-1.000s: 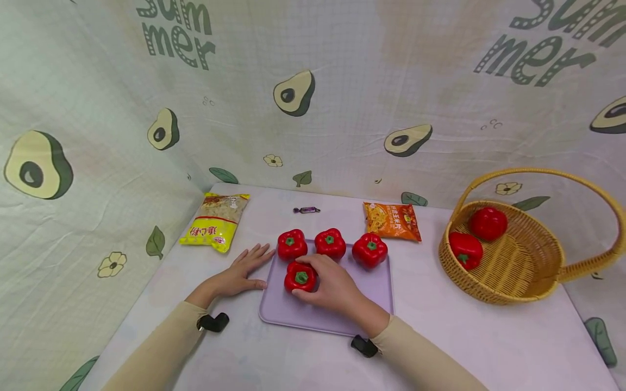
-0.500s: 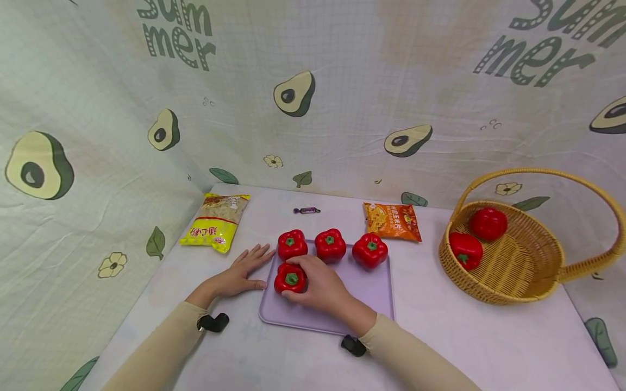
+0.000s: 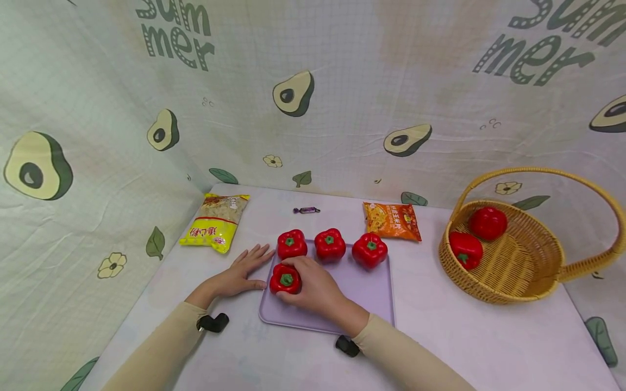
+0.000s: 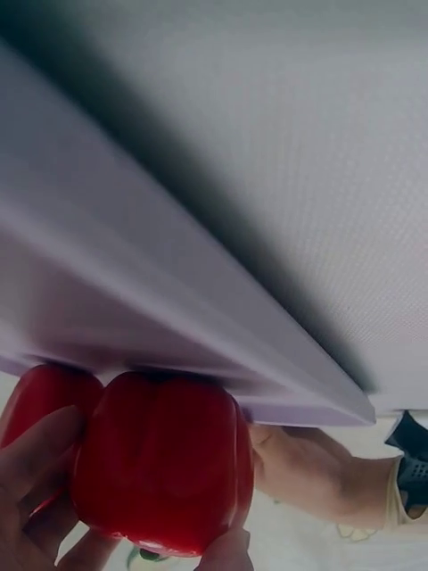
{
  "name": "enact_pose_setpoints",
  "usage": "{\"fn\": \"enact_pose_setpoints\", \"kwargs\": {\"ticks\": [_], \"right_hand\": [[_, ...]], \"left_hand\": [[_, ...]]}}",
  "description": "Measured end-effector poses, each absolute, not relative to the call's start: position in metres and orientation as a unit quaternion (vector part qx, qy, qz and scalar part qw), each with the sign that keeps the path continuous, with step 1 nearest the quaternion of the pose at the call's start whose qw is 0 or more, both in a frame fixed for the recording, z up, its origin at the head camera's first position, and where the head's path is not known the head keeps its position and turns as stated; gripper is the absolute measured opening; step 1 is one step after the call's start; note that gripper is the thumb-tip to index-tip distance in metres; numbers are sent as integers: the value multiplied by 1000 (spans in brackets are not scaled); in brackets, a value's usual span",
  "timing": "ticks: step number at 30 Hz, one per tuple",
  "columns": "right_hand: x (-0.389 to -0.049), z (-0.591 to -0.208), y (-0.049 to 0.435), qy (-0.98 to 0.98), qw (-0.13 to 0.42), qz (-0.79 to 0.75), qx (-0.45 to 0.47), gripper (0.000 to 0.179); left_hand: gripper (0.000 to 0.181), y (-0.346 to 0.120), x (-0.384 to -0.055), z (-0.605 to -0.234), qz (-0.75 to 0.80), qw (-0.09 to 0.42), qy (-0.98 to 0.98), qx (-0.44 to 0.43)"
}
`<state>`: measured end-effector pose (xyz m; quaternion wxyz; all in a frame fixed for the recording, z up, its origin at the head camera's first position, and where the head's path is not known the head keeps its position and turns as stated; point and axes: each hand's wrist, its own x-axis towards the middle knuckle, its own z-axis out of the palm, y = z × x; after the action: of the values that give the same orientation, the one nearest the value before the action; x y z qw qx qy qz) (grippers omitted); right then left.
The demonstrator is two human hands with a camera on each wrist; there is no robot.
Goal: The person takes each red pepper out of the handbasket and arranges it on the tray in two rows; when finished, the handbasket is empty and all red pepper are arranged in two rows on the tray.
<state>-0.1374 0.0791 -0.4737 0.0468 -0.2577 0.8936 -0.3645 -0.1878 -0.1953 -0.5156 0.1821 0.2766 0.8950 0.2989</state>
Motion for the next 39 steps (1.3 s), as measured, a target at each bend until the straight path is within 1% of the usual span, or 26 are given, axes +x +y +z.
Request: {"fn": "enact_pose_setpoints", "kwargs": {"ticks": [5,13,27,39], "right_hand": [[-137,-473,78,893,49,-368,-253,68],[-135,-476,79,893,48,-368,-256,70],[-133,-473,79,892,56,-370,-255,73],[-134,-473,83,890,35,-370,-263,68]], "left_hand": [[87,-195,-187,-516,297,181,896,277],[87,-196,-187,-515,291,192,898,268],[87,-196,-186,-514,299,194,896,264],[87,-195,-187,-514,295,191,898,266]]}}
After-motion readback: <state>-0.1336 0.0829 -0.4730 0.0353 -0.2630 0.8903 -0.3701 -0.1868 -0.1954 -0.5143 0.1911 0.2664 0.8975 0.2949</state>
